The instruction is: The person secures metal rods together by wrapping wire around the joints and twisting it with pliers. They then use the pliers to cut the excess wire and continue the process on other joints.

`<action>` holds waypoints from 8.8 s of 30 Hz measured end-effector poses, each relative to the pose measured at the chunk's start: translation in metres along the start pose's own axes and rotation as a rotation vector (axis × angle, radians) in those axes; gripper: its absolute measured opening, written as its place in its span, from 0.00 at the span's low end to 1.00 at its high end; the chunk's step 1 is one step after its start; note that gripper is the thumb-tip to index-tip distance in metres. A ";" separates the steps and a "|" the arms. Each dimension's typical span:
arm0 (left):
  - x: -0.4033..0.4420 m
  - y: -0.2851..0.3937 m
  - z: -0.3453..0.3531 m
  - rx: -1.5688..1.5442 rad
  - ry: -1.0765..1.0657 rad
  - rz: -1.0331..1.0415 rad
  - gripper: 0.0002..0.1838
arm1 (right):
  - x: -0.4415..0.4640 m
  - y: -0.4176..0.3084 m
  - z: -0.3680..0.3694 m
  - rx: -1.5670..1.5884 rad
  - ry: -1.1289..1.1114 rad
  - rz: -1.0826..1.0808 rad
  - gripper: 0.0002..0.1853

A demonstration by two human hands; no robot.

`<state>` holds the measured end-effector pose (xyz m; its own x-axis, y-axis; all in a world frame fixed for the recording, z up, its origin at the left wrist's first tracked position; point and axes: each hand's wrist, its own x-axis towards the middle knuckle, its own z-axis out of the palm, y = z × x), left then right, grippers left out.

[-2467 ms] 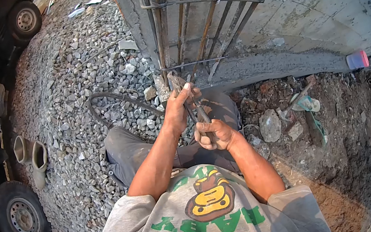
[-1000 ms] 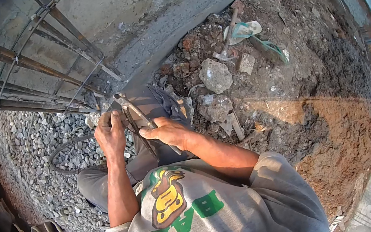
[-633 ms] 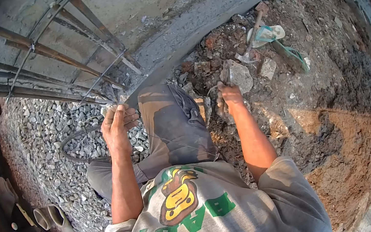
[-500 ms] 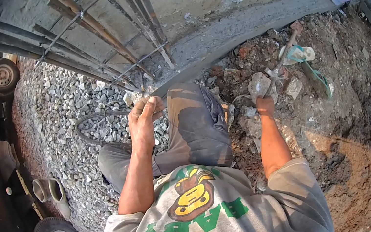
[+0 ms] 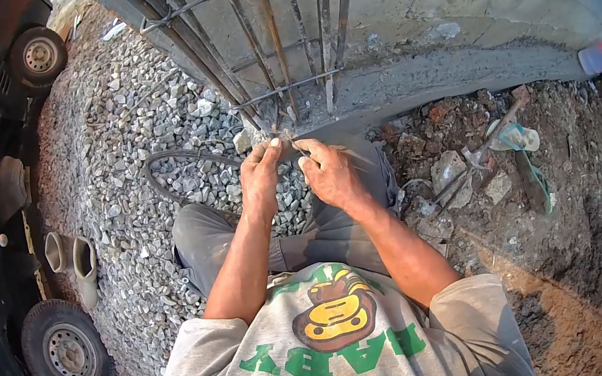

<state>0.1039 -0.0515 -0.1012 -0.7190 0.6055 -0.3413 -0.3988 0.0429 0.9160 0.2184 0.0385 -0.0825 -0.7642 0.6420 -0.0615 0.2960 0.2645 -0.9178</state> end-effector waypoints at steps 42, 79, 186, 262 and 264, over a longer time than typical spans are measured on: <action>0.094 -0.047 -0.066 0.173 0.189 -0.007 0.13 | 0.081 0.039 0.074 0.479 0.015 0.609 0.18; 0.123 -0.059 -0.070 0.072 -0.072 -0.154 0.05 | 0.068 0.064 0.090 -0.131 -0.003 0.353 0.20; 0.093 -0.016 -0.049 1.400 -0.134 0.089 0.15 | -0.026 0.055 0.045 0.717 -0.346 0.658 0.37; 0.058 -0.080 0.035 -1.071 -0.148 -0.240 0.25 | 0.045 -0.012 -0.043 0.315 -0.730 0.776 0.17; 0.054 -0.074 0.031 -1.204 -0.105 -0.255 0.18 | 0.003 0.016 -0.018 0.561 -0.626 0.780 0.18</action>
<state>0.1124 0.0023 -0.1806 -0.5165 0.7505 -0.4123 -0.8307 -0.5560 0.0287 0.2312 0.0569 -0.0901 -0.6827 -0.0216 -0.7303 0.6368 -0.5077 -0.5803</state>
